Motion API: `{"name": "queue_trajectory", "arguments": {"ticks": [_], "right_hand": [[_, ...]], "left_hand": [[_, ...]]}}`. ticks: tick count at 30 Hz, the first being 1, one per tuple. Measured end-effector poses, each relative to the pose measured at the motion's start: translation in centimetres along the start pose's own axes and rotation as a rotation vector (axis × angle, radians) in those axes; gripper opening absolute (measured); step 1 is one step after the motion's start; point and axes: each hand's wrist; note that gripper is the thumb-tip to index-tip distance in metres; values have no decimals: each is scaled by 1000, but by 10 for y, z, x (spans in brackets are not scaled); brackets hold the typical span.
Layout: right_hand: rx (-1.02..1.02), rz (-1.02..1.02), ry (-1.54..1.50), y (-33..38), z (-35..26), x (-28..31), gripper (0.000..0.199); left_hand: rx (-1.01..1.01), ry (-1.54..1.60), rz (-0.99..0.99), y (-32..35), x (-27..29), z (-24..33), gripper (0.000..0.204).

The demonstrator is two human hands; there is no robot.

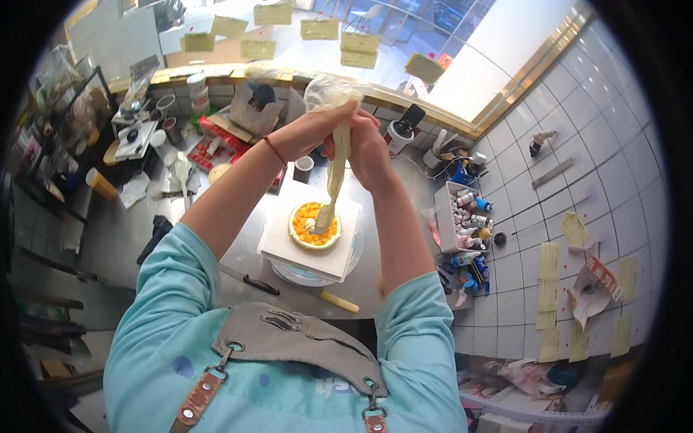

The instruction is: The person prepares a tart by spreading cream on a tart shell, adding diced mango, and piping additional cream on top. They use a piping bag and a knife to spread the cream and handle the fruit.

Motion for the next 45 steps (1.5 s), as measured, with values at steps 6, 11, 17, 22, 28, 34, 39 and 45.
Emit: {"name": "queue_trajectory", "arguments": {"ticks": [6,11,17,22,28,34,39,45], "right_hand": [[-121,307,113,-23,53,21,24],[-130,436,123,-9,79,2,33],[-166,411,153,21,103,-8,30],[-122,438,134,49,105,-19,24],[-33,335,104,52,93,-41,22],[21,288,133,65,72,-34,26],[-1,265,307,76,69,-12,32],[-39,351,635,88,97,3,25]], "left_hand": [[106,556,283,-34,-9,-18,44],[231,621,477,-44,-8,-49,41],[63,212,698,-71,12,-97,40],[-83,23,806,-114,40,-137,37],[-166,-692,979,-141,112,-130,38],[-123,-1075,954,-138,90,-44,35],[-291,-839,1035,-148,69,-6,28],[-855,-1331,810,-138,12,29,28]]}}
Point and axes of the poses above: each hand's wrist, its own y-axis away from the middle knuckle, its own x-axis out of the back of the hand, z = x × y, and after that the axes turned 1 degree about x, right-handed
